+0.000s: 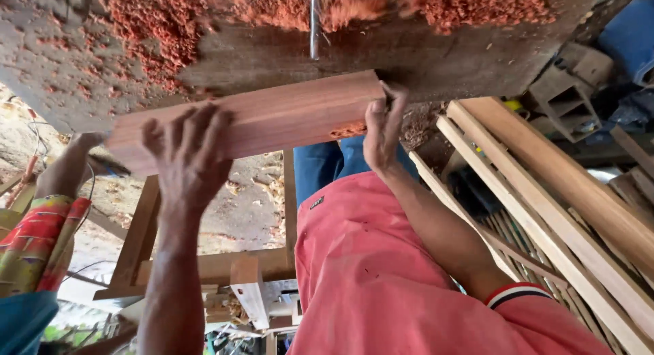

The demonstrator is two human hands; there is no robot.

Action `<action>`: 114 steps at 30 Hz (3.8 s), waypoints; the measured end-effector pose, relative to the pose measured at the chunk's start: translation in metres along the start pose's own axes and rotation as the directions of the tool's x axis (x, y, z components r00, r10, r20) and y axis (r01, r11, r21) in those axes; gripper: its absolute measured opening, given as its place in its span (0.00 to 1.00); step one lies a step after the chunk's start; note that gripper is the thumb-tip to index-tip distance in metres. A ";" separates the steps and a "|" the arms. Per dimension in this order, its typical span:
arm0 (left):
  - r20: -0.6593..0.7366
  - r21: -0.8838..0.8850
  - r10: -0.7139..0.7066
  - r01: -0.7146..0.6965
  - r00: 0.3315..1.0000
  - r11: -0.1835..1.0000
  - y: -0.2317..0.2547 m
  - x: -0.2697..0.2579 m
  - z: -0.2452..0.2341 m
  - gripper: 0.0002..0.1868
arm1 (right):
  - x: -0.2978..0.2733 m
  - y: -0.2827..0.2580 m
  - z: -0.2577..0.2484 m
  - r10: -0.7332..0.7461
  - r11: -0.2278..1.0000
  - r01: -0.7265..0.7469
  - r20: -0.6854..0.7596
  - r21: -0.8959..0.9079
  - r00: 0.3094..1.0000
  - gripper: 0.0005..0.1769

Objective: The person marks a piece of wood with a ruler and pencil, then uses a drill press to drill a hole into the wood. The person holds the wood with both hands while operating the machine.

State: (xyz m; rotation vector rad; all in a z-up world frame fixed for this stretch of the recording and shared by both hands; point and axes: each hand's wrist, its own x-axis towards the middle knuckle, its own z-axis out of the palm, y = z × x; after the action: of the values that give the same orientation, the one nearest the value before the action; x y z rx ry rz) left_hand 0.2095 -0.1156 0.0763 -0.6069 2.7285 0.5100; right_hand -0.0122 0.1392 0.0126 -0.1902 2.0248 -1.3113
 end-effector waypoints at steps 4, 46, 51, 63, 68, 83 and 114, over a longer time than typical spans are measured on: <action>-0.032 0.087 0.068 -0.065 0.997 0.994 -0.047 0.001 -0.012 0.34 | 0.000 -0.006 0.035 0.118 0.986 -0.117 0.005 0.120 0.993 0.26; -0.282 0.219 0.436 -0.385 0.854 0.896 -0.171 0.029 -0.027 0.36 | 0.035 -0.023 0.111 0.009 0.970 0.134 -0.578 0.205 0.816 0.20; -0.278 0.228 0.411 -0.356 0.868 0.906 -0.168 0.027 -0.030 0.37 | 0.034 -0.028 0.112 -0.038 0.987 0.122 -0.574 0.109 0.818 0.22; -0.287 0.257 0.419 -0.352 0.862 0.900 -0.176 0.035 -0.030 0.24 | 0.033 -0.017 0.117 0.022 0.985 0.088 -0.619 0.147 0.785 0.23; -0.267 0.250 0.415 -0.353 0.870 0.901 -0.178 0.035 -0.031 0.24 | 0.041 -0.029 0.116 -0.034 0.985 0.131 -0.605 0.116 0.795 0.22; -0.275 0.229 0.403 -0.348 0.873 0.909 -0.175 0.052 -0.047 0.23 | 0.057 -0.038 0.119 0.007 0.983 0.107 -0.612 0.150 0.791 0.27; -0.337 0.237 0.352 -0.284 0.873 0.929 -0.171 0.034 -0.031 0.41 | 0.038 -0.028 0.102 -0.062 0.979 0.134 -0.399 0.155 0.915 0.19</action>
State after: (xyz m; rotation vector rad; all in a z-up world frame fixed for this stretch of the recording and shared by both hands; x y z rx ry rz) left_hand 0.2513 -0.2846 0.0452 -0.2173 3.2197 0.2263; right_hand 0.0167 0.0324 -0.0058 0.0636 2.2298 -1.6976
